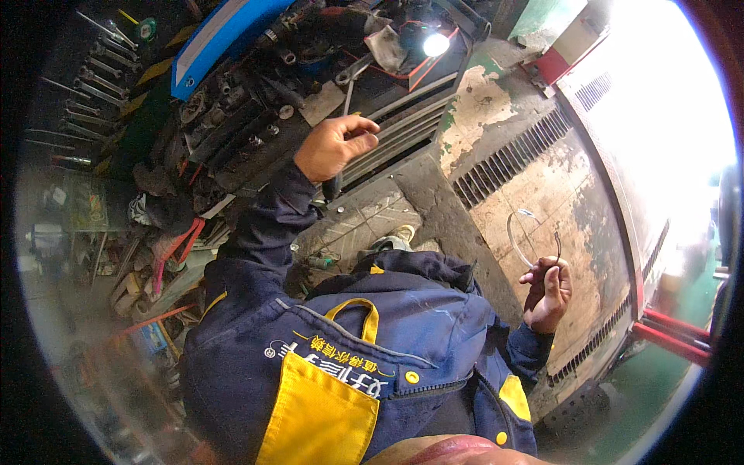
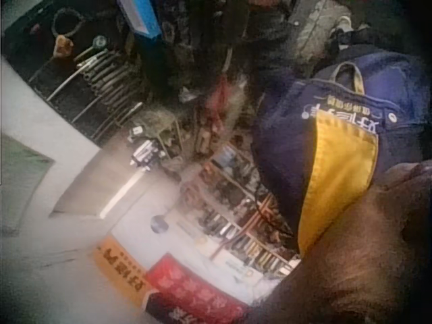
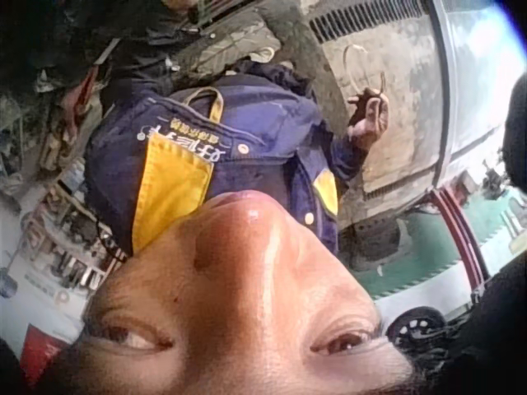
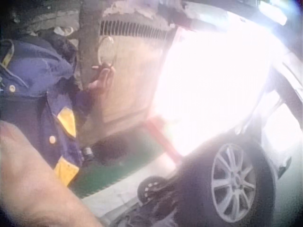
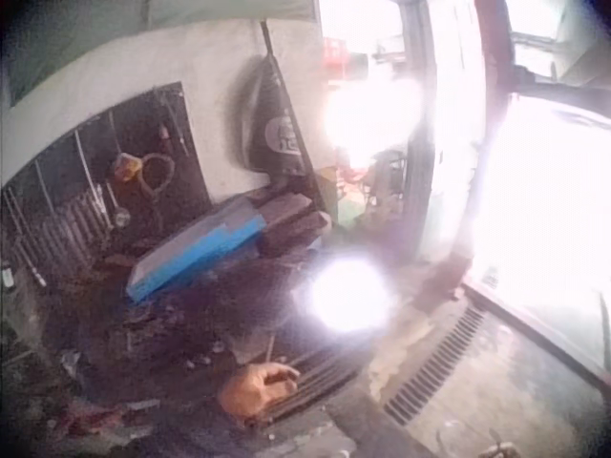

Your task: The person uses a screwdriver and pliers to adjust a small metal piece, then moves to the floor to continue working on it. They later install the modified part under a vehicle using a flashlight for illumination.

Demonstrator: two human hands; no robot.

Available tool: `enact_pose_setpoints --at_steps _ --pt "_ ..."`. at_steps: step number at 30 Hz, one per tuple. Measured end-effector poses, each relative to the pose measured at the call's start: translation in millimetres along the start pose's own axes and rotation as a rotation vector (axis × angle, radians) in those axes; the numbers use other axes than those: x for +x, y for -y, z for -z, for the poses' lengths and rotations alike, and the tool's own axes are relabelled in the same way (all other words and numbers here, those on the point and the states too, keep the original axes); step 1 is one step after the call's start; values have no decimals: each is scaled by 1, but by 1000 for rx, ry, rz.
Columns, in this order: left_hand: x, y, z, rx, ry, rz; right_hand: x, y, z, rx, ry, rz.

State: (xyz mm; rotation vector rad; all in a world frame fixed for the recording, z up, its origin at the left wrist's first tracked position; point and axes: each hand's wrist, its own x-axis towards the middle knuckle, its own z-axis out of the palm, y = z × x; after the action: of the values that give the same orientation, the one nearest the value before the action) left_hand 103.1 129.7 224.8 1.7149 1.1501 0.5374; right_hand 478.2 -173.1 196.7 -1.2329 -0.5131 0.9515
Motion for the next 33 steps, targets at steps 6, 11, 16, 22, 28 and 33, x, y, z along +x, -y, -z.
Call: enact_pose_setpoints --at_steps 6,11,16,22,28,33 --pt "7 -29 47 295 -161 -202 8 -1 -6 -9 -1 -30" --pt "39 -53 95 619 -294 -376 -1 3 -4 -24 -38 -11" --pt "82 -44 117 1030 -276 -639 -14 3 2 -17 -77 15" --pt "103 -16 120 1278 -127 -322 -25 1 6 -14 -113 14" --pt "105 10 121 1260 -237 -377 -27 3 6 -46 -113 0" --pt "97 22 126 1190 -267 -404 -23 5 5 -86 -109 -28"
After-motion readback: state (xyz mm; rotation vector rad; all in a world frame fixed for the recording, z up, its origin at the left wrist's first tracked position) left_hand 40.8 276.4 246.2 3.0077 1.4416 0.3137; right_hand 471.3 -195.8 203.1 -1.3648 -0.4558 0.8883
